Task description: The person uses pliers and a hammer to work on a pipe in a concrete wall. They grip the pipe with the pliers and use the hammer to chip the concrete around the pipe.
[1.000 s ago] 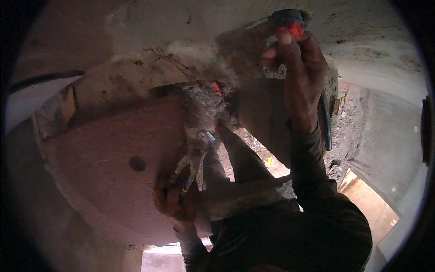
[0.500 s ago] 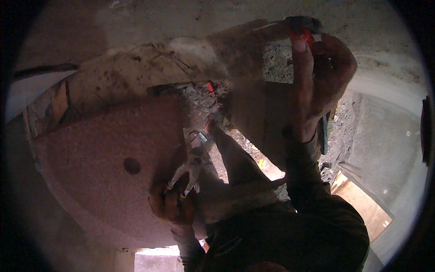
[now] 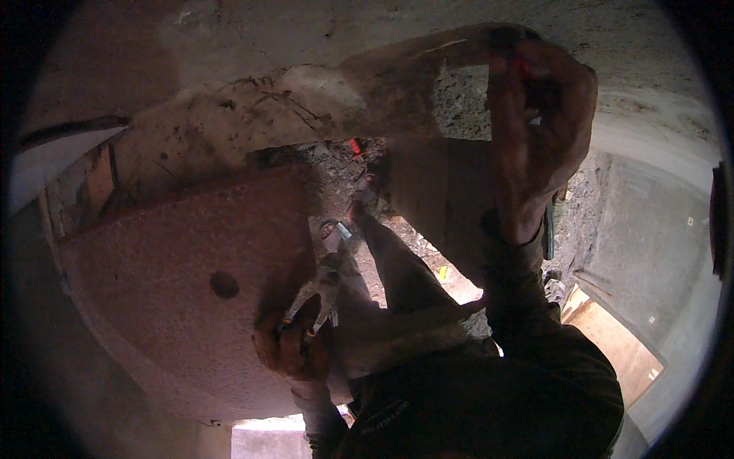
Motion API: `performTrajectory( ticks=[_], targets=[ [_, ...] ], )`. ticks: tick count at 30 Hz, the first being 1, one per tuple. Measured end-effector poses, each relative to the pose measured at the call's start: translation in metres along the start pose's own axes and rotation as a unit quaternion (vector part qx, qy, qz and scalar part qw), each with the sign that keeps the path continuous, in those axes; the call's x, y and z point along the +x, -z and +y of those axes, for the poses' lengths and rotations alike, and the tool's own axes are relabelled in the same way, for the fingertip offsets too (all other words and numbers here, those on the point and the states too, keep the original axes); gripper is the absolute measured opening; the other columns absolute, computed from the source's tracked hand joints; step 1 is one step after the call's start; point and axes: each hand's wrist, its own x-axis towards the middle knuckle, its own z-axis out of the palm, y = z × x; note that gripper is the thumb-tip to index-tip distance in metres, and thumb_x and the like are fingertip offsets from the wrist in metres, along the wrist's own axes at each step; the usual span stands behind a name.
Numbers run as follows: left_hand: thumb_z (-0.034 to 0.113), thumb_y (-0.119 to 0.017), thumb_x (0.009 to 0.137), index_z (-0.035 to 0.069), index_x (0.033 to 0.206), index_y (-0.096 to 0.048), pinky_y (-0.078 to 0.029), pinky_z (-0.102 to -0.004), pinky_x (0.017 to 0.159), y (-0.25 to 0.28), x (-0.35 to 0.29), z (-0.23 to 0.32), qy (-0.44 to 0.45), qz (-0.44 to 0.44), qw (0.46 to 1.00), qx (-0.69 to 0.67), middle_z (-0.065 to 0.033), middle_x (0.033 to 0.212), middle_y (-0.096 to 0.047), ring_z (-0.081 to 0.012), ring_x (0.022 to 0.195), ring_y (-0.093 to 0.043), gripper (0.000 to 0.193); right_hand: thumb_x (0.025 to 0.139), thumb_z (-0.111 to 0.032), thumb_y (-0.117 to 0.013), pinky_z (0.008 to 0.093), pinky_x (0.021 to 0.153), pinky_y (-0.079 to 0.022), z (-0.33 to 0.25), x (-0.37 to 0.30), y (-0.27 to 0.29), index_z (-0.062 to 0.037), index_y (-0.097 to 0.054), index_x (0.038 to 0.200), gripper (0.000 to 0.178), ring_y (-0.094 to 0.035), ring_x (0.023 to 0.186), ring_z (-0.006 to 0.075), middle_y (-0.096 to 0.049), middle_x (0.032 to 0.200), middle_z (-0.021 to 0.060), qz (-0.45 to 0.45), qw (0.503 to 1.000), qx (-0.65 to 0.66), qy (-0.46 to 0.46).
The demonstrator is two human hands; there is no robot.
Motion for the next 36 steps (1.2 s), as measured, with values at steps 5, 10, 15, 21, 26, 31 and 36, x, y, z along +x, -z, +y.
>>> performTrajectory(
  ticks=[5, 10, 15, 21, 26, 31, 36],
  targets=[
    [0.024, -0.076, 0.074, 0.025, 0.106, -0.082, -0.053, -0.0419, 0.079, -0.003, -0.003, -0.006, -0.019, 0.008, 1.000, -0.002, -0.0081, 0.112, -0.063, -0.0288, 0.097, -0.066, 0.033, 0.093, -0.001, -0.077, 0.0207, 0.067, -0.049, 0.007, 0.004, 0.003, -0.0034, -0.065, 0.111, 0.022, -0.061, 0.080, 0.0059, -0.067, 0.096, 0.0025, -0.017, 0.998, -0.041, 0.051],
    [0.025, -0.077, 0.075, 0.025, 0.108, -0.082, -0.053, -0.0420, 0.080, -0.008, -0.007, -0.023, -0.106, 0.013, 0.994, 0.036, -0.0090, 0.118, -0.065, -0.0292, 0.100, -0.067, 0.033, 0.086, -0.002, -0.080, 0.0259, 0.065, -0.051, 0.009, -0.001, -0.010, -0.0070, -0.069, 0.106, 0.024, -0.060, 0.077, 0.0123, -0.064, 0.094, 0.0041, 0.036, 0.999, 0.031, -0.013],
    [0.025, -0.079, 0.073, 0.025, 0.108, -0.081, -0.053, -0.0420, 0.081, -0.004, -0.002, -0.011, -0.091, 0.003, 0.995, 0.042, -0.0080, 0.119, -0.065, -0.0291, 0.102, -0.067, 0.036, 0.083, -0.003, -0.084, 0.0264, 0.064, -0.052, 0.003, -0.001, -0.009, -0.0100, -0.072, 0.107, 0.028, -0.061, 0.077, 0.0136, -0.062, 0.096, 0.0047, 0.033, 0.999, -0.009, 0.009],
    [0.024, -0.079, 0.074, 0.026, 0.108, -0.081, -0.053, -0.0424, 0.081, -0.010, 0.007, 0.000, -0.071, 0.042, 0.997, 0.005, -0.0077, 0.116, -0.066, -0.0299, 0.099, -0.067, 0.034, 0.078, -0.003, -0.089, 0.0239, 0.063, -0.051, 0.009, 0.002, -0.016, -0.0117, -0.075, 0.105, 0.032, -0.060, 0.076, 0.0121, -0.058, 0.098, 0.0041, 0.052, 0.992, -0.076, 0.090],
    [0.007, -0.081, 0.078, 0.014, 0.100, -0.078, -0.057, -0.0435, 0.077, -0.007, -0.004, -0.018, -0.152, 0.000, 0.986, 0.072, -0.0113, 0.120, -0.068, -0.0367, 0.104, -0.068, 0.023, 0.080, 0.000, -0.086, 0.0264, 0.069, -0.051, 0.020, 0.000, -0.012, -0.0099, -0.075, 0.101, 0.025, -0.059, 0.074, 0.0128, -0.059, 0.102, 0.0056, 0.045, 0.985, -0.081, 0.148],
    [0.008, -0.081, 0.075, 0.015, 0.095, -0.076, -0.057, -0.0436, 0.078, -0.012, 0.002, -0.001, -0.078, 0.035, 0.995, 0.042, -0.0097, 0.114, -0.067, -0.0358, 0.101, -0.068, 0.022, 0.094, -0.008, -0.075, 0.0278, 0.071, -0.050, 0.013, -0.023, -0.013, -0.0052, -0.068, 0.107, 0.015, -0.060, 0.080, 0.0141, -0.062, 0.095, 0.0071, 0.072, 0.994, 0.077, 0.022],
    [0.022, -0.078, 0.071, 0.024, 0.099, -0.079, -0.052, -0.0439, 0.077, -0.017, -0.010, -0.021, -0.122, 0.052, 0.988, 0.076, -0.0079, 0.110, -0.065, -0.0299, 0.097, -0.065, 0.028, 0.106, -0.023, -0.062, 0.0297, 0.071, -0.049, -0.002, -0.038, 0.004, -0.0024, -0.060, 0.109, 0.021, -0.059, 0.084, 0.0149, -0.062, 0.089, 0.0066, 0.037, 0.926, 0.295, -0.233]
  ],
)
